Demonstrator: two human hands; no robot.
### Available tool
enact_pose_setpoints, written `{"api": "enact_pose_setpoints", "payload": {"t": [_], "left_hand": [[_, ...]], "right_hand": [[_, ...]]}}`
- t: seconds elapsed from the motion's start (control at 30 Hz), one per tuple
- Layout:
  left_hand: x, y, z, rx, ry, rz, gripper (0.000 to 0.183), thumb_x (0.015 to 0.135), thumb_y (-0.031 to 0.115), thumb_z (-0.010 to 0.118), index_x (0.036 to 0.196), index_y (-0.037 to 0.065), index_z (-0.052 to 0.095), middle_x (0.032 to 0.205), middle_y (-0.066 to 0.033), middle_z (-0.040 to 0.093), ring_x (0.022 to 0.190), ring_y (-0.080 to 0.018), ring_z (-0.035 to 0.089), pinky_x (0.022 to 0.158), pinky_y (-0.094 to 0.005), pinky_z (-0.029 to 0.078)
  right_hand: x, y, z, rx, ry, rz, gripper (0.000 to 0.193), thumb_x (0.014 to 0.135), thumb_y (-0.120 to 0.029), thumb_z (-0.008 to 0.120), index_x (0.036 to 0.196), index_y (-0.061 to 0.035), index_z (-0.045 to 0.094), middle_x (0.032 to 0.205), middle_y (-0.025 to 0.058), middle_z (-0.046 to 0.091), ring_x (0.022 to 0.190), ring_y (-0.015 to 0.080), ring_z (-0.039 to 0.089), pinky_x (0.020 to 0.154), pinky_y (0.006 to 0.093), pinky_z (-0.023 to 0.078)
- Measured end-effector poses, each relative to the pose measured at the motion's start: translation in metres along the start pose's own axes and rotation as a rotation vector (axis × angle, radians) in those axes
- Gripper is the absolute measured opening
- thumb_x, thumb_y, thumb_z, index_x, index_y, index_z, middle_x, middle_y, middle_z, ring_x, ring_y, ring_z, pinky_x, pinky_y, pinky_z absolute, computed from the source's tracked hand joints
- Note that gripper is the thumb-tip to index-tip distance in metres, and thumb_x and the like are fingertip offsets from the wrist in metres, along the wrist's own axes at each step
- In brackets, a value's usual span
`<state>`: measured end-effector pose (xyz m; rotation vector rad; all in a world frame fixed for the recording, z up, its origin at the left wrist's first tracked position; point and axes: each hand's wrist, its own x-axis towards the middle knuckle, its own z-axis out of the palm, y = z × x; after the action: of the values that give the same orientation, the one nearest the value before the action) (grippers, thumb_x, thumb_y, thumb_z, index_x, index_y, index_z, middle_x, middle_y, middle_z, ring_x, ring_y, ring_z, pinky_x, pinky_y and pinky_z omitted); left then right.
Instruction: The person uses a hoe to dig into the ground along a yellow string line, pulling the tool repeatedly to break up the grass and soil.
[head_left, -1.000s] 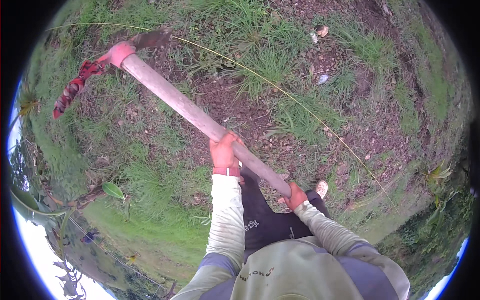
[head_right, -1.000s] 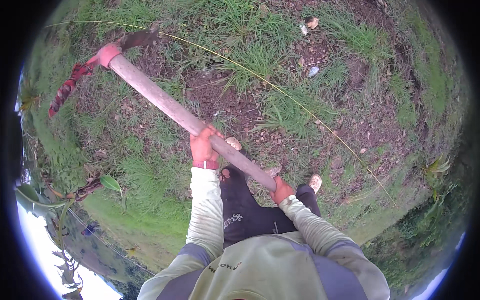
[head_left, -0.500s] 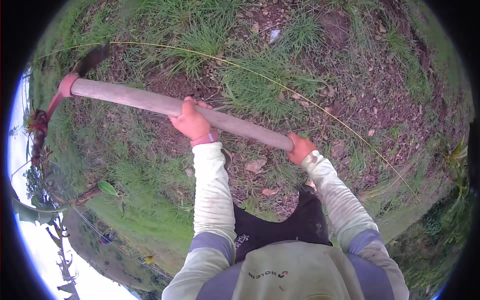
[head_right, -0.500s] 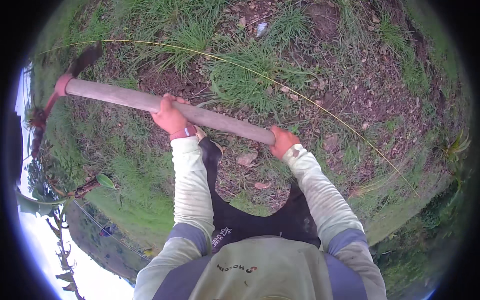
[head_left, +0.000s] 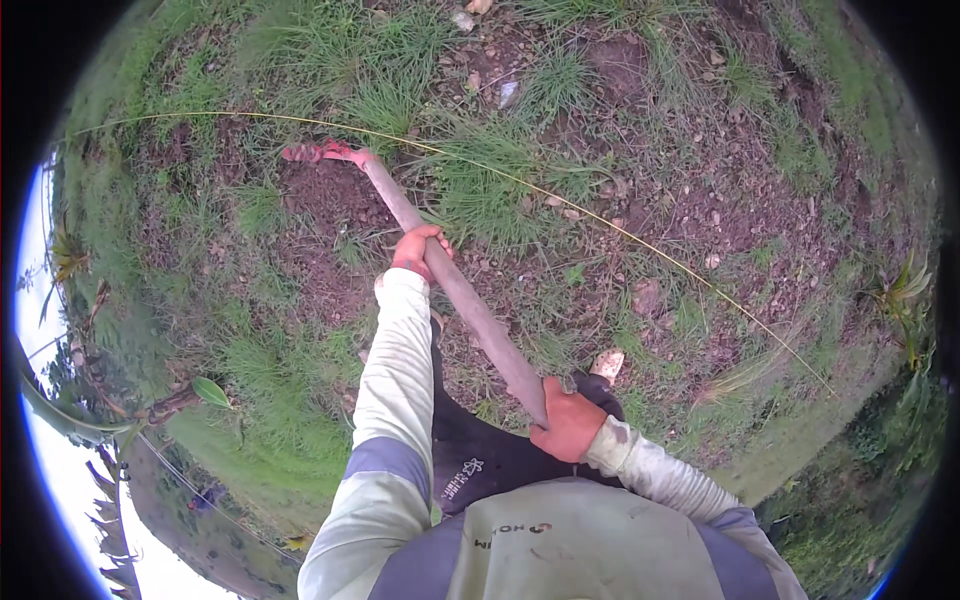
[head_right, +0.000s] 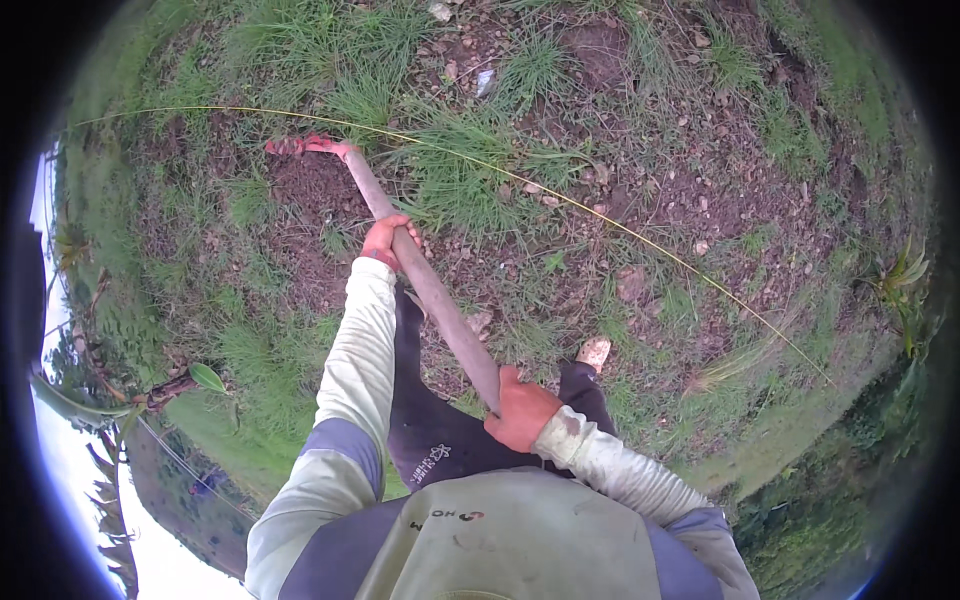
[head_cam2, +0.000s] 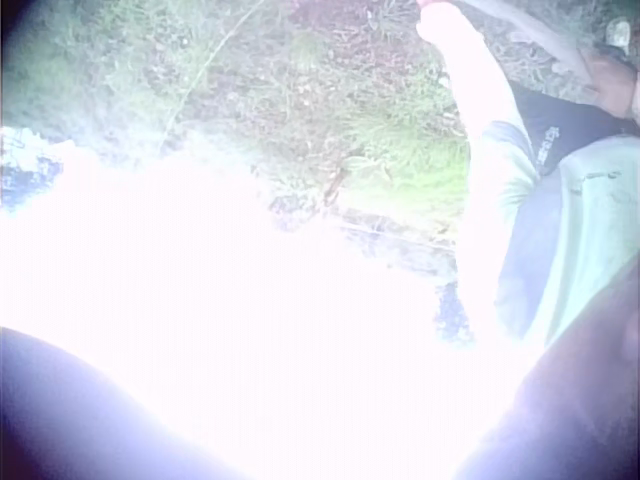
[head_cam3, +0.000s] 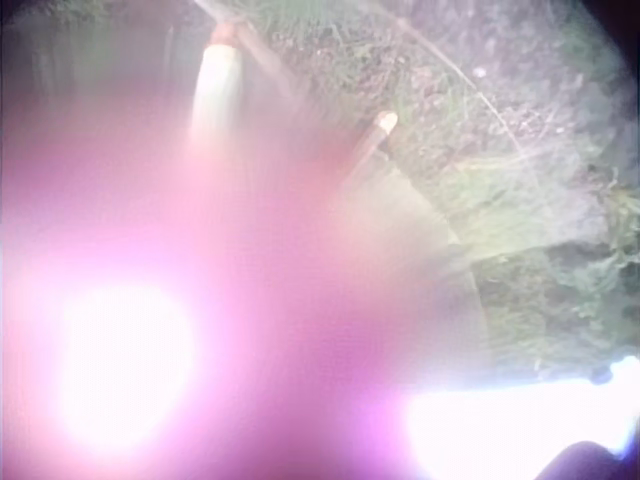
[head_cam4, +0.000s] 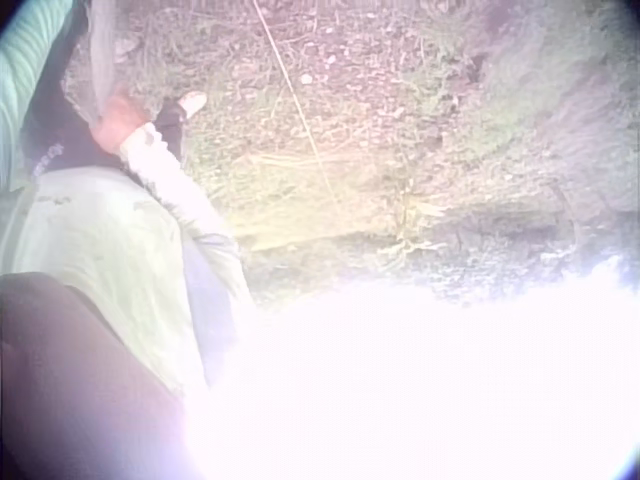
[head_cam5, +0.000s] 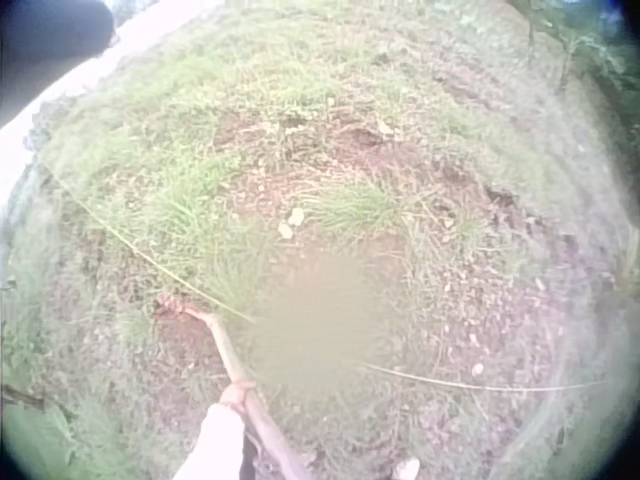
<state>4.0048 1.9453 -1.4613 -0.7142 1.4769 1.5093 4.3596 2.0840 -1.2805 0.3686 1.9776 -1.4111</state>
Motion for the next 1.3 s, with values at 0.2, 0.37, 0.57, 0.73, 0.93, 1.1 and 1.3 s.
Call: {"api": "enact_pose_setpoints", "payload": {"t": [0.2, 0.37, 0.57, 0.73, 0.93, 1.1, 1.3], "left_hand": [[0.047, -0.169, 0.023, -0.041, 0.188, 0.145, 0.012, 0.078, 0.002, 0.058, 0.089, 0.000, 0.053, 0.071, -0.0127, 0.056, 0.057, -0.0270, 0.057, 0.051, -0.0422, 0.050], [0.012, -0.164, 0.003, -0.120, 0.193, 0.186, 0.023, 0.074, -0.005, 0.060, 0.094, 0.001, 0.049, 0.067, -0.0115, 0.056, 0.052, -0.0250, 0.057, 0.048, -0.0413, 0.050], [-0.116, -0.076, 0.050, -0.168, 0.154, 0.587, 0.031, 0.076, -0.004, 0.059, 0.102, 0.002, 0.044, 0.074, -0.0116, 0.056, 0.055, -0.0240, 0.057, 0.049, -0.0389, 0.051], [-0.228, 0.040, 0.051, -0.114, 0.159, 1.106, 0.022, 0.080, 0.000, 0.061, 0.097, -0.002, 0.046, 0.071, -0.0122, 0.056, 0.053, -0.0226, 0.057, 0.051, -0.0376, 0.051], [-0.187, 0.086, 0.078, -0.126, 0.337, 1.242, 0.021, 0.085, 0.005, 0.058, 0.098, -0.001, 0.043, 0.071, -0.0110, 0.054, 0.051, -0.0209, 0.056, 0.044, -0.0354, 0.049], [0.042, -0.077, 0.033, 0.076, 0.573, 0.668, 0.047, 0.080, 0.010, 0.064, 0.117, -0.006, 0.041, 0.080, -0.0166, 0.060, 0.054, -0.0247, 0.060, 0.051, -0.0386, 0.053], [0.062, -0.086, 0.038, 0.019, 0.119, 0.219, 0.009, 0.084, 0.008, 0.057, 0.089, 0.001, 0.054, 0.066, -0.0093, 0.053, 0.055, -0.0234, 0.054, 0.053, -0.0406, 0.051]], "right_hand": [[0.054, 0.231, 0.131, -0.136, 0.337, 0.322, 0.044, 0.077, -0.024, 0.068, 0.108, -0.0051, 0.044, 0.089, 0.0234, 0.066, 0.081, 0.0418, 0.066, 0.073, 0.0513, 0.054], [0.052, 0.223, 0.160, -0.105, 0.296, 0.382, 0.045, 0.076, -0.027, 0.071, 0.109, -0.0095, 0.046, 0.094, 0.0200, 0.066, 0.087, 0.0396, 0.066, 0.077, 0.0515, 0.053], [0.093, 0.216, 0.118, -0.026, 0.501, 0.095, 0.038, 0.074, -0.020, 0.070, 0.104, -0.0083, 0.050, 0.091, 0.0208, 0.065, 0.087, 0.0420, 0.063, 0.076, 0.0499, 0.052], [0.145, 0.099, 0.049, 0.048, 0.583, -0.225, 0.030, 0.073, -0.015, 0.069, 0.096, -0.0068, 0.051, 0.089, 0.0213, 0.063, 0.087, 0.0428, 0.062, 0.075, 0.0509, 0.049], [0.174, 0.077, -0.024, 0.002, 0.542, -0.189, 0.031, 0.072, -0.015, 0.069, 0.099, -0.0074, 0.054, 0.090, 0.0198, 0.065, 0.088, 0.0429, 0.062, 0.076, 0.0500, 0.050], [0.130, 0.196, 0.073, -0.063, 0.233, 0.268, 0.044, 0.077, -0.020, 0.069, 0.113, -0.0010, 0.054, 0.095, 0.0246, 0.067, 0.094, 0.0408, 0.065, 0.086, 0.0464, 0.052], [0.029, 0.105, 0.050, -0.138, 0.249, 0.324, 0.042, 0.079, -0.023, 0.066, 0.104, 0.0046, 0.045, 0.085, 0.0281, 0.066, 0.084, 0.0432, 0.067, 0.076, 0.0497, 0.055]]}}
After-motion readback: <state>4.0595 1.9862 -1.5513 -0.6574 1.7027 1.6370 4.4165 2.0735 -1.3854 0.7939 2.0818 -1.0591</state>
